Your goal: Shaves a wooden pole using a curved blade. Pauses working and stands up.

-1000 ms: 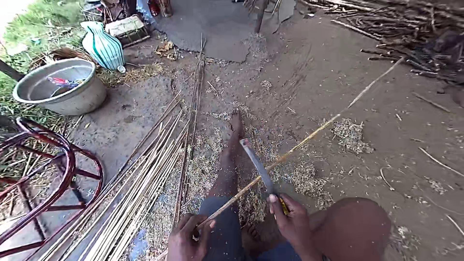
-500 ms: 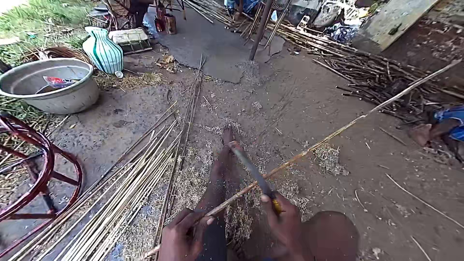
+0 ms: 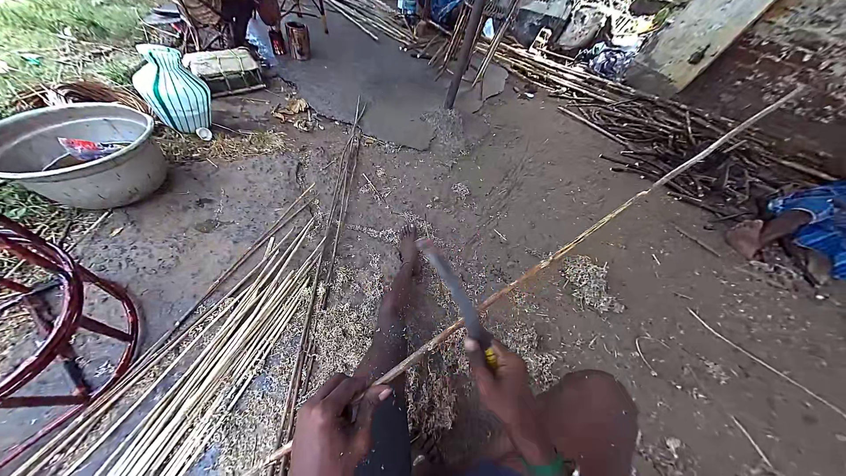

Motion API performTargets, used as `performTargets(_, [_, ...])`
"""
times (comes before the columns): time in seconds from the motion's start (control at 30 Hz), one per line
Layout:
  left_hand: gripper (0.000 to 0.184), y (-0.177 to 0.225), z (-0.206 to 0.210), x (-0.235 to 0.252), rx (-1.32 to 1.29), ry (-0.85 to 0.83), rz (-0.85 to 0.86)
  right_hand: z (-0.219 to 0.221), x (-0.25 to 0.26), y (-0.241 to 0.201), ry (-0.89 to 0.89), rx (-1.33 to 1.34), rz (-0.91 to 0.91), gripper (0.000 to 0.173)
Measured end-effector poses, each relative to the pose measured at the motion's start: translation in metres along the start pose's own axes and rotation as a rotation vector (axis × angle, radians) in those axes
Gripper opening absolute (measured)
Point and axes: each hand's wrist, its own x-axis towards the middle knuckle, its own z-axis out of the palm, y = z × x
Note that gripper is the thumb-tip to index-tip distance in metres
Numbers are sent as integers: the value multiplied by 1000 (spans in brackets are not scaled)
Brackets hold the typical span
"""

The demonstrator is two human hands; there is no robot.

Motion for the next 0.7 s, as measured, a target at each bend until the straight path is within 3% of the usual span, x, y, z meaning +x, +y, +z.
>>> performTargets(0.13, [43,-8,-5,0,-13,-50,-31,9,-7,-10,-74,-85,-43,52])
performTargets(0.23, [40,-7,-7,0,-48,-83,-39,-12,6,2,45,-20,31,44])
performTargets(0.27, [40,-5,-5,-3,-45,-77,-47,-12,3,1,-16,45,71,42])
performTargets(0.37, [37,-2,-3,-3,-32,-81,-59,7,-21,-18,-233,-138,-75,52])
performTargets(0.4, [38,0,-2,-2,-40,-97,-60,8,-21,-16,-158,-172,-111,51])
performTargets(0.47, [41,4,-1,1,-44,-135,-80,1,-8,-5,24,-44,-1,43])
performTargets(0.53, [43,3,-1,0,-39,-154,-82,6,-11,-5,4,-4,30,42])
performTargets(0.6, [44,0,-3,1,-31,-159,-56,16,-27,-14,-95,-127,-63,50])
performTargets(0.7, [44,0,-3,3,-18,-163,-27,8,-14,-2,76,-45,13,44])
